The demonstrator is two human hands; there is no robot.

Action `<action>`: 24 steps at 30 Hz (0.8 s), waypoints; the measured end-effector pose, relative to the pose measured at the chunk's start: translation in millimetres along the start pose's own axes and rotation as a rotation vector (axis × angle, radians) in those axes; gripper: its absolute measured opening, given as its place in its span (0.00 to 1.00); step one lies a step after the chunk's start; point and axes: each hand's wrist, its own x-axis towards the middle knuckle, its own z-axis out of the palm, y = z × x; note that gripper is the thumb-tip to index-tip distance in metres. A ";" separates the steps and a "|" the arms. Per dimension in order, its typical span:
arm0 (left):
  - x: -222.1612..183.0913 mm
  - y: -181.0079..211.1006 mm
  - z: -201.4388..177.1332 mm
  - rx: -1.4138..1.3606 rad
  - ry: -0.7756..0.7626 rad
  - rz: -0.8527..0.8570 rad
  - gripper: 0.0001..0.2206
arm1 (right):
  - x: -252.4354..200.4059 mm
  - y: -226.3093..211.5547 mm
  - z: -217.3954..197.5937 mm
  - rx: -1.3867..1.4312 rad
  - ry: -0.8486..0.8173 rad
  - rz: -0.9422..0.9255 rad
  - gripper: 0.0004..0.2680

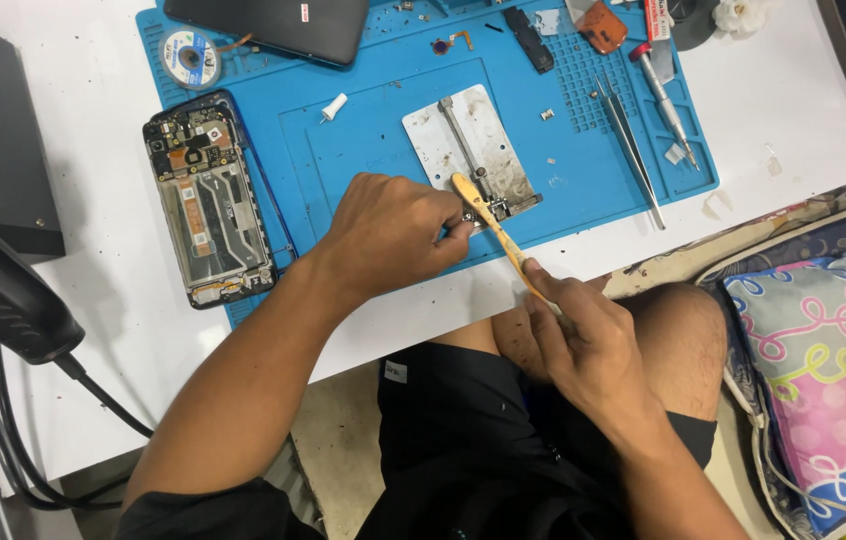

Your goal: Repairing a mobile phone motherboard by soldering and cleaning components

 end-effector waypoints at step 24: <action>-1.4 1.6 -0.1 0.003 0.003 -0.005 0.14 | -1.0 -7.6 -2.5 -0.020 -0.015 -0.005 0.08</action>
